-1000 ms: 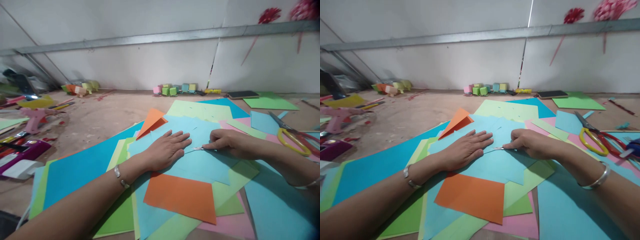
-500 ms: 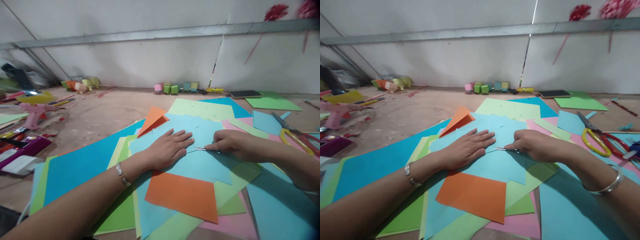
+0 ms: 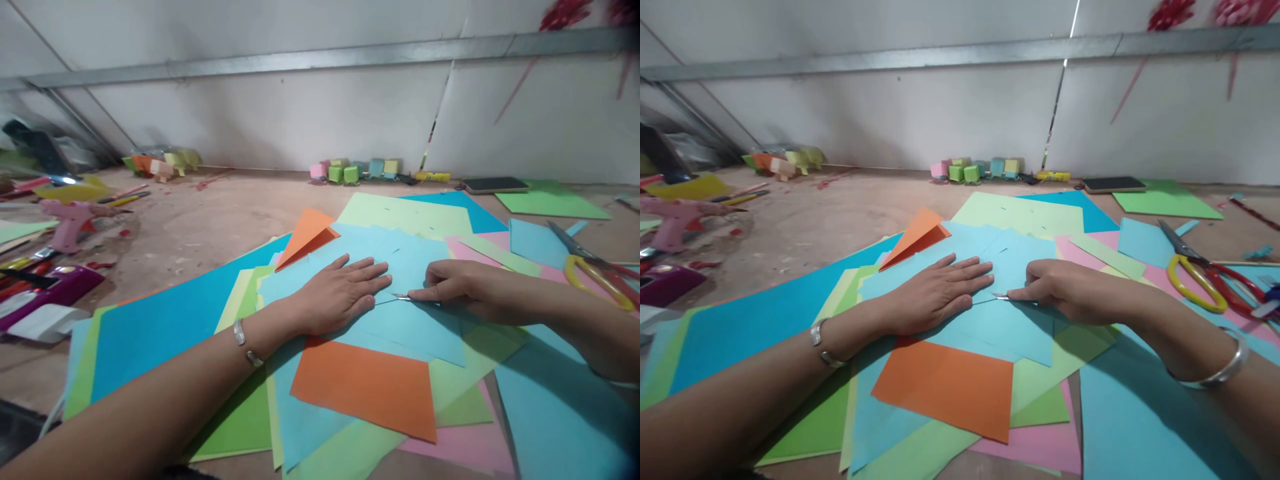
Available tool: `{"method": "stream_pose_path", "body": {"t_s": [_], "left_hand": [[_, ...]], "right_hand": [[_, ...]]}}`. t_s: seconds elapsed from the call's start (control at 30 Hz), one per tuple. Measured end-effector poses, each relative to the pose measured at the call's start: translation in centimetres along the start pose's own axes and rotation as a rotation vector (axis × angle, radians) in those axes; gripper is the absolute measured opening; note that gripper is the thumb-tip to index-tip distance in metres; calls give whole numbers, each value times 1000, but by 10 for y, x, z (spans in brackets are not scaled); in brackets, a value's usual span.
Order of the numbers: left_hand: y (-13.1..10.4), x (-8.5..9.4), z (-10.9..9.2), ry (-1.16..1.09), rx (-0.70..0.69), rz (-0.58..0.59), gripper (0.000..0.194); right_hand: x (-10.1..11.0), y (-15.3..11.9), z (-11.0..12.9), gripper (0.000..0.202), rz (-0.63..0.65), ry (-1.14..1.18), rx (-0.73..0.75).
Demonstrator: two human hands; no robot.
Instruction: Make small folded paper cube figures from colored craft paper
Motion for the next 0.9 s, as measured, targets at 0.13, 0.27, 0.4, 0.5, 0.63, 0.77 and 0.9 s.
{"method": "stream_pose_path", "body": {"t_s": [0.13, 0.27, 0.4, 0.5, 0.63, 0.77, 0.9], "left_hand": [[0, 2, -1, 22, 7, 27, 50], [1, 3, -1, 17, 10, 41, 50], [1, 2, 0, 6, -5, 27, 50], [1, 0, 0, 10, -7, 16, 50], [0, 0, 0, 1, -3, 6, 50], [0, 0, 1, -2, 4, -3, 50], [0, -1, 0, 8, 17, -7, 50]], "right_hand": [[1, -3, -1, 48, 24, 27, -32], [1, -3, 0, 52, 8, 9, -34], [-2, 2, 5, 55, -50, -25, -6], [-2, 5, 7, 54, -65, -34, 3], [0, 2, 9, 50, -43, -39, 18], [-3, -4, 14, 41, 35, 51, 30], [-3, -8, 16, 43, 18, 101, 42]]}}
Point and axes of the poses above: each hand's wrist, its own y-axis towards the middle knuckle, its own x-axis out of the back of the hand, z = x × y, the point moved 1 cm from there along y, towards the middle knuckle, and after that the axes turned 7 degrees about y, right-handed, at the moved point
